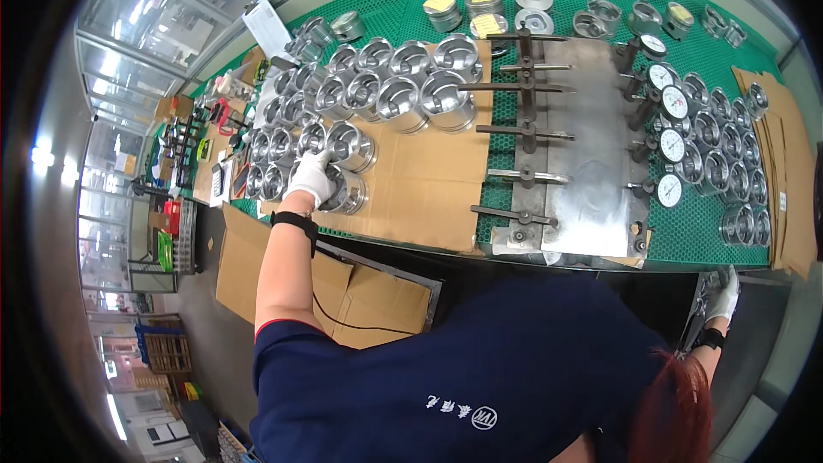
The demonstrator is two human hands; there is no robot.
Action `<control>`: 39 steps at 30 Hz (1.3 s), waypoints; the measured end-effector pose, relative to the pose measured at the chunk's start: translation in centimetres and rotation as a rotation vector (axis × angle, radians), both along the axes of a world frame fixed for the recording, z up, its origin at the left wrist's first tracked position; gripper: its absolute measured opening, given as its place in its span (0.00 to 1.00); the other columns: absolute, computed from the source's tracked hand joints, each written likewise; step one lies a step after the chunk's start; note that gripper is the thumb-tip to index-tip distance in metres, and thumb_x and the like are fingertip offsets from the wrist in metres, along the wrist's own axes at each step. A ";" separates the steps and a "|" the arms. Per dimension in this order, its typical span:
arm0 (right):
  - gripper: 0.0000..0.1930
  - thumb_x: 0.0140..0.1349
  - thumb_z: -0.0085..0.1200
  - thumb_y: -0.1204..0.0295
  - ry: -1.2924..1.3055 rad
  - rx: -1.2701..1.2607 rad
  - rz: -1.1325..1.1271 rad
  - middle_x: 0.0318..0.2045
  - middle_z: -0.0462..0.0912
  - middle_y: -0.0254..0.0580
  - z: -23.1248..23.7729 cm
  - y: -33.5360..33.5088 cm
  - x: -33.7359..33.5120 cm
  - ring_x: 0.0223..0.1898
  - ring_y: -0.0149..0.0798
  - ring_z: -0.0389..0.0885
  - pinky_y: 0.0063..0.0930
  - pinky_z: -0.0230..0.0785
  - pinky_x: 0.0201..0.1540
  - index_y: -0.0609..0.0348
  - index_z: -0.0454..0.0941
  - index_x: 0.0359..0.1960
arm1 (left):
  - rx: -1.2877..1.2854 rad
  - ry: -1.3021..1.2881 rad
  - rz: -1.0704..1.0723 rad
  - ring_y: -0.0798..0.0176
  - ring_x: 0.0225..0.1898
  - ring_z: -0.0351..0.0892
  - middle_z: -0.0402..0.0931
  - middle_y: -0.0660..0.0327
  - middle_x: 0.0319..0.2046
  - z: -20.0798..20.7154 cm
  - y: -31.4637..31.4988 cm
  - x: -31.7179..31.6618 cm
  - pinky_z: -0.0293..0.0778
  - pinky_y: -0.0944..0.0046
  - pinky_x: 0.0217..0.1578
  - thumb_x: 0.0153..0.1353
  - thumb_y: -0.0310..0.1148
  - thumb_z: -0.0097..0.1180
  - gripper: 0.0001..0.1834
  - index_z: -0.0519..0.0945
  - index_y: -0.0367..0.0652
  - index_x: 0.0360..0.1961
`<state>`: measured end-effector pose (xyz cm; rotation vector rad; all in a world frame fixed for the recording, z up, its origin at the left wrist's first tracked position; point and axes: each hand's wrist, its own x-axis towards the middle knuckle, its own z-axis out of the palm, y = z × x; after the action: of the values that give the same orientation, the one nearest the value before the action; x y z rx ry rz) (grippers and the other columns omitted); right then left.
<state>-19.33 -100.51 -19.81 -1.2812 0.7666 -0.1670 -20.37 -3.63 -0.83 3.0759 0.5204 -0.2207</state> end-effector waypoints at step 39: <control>0.68 0.39 0.81 0.73 -0.587 -0.051 1.360 0.68 0.70 0.46 23.3 35.8 4.0 0.70 0.38 0.66 0.37 0.65 0.70 0.55 0.43 0.80 | -1.254 -0.759 -0.700 0.46 0.55 0.80 0.78 0.45 0.54 4.7 -39.7 1.5 0.74 0.55 0.58 0.50 0.25 0.68 0.29 0.75 0.37 0.55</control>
<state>-15.31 -64.75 3.53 -1.4487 -0.6792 0.5262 -18.90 -43.33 3.91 1.7425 -0.5475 0.4416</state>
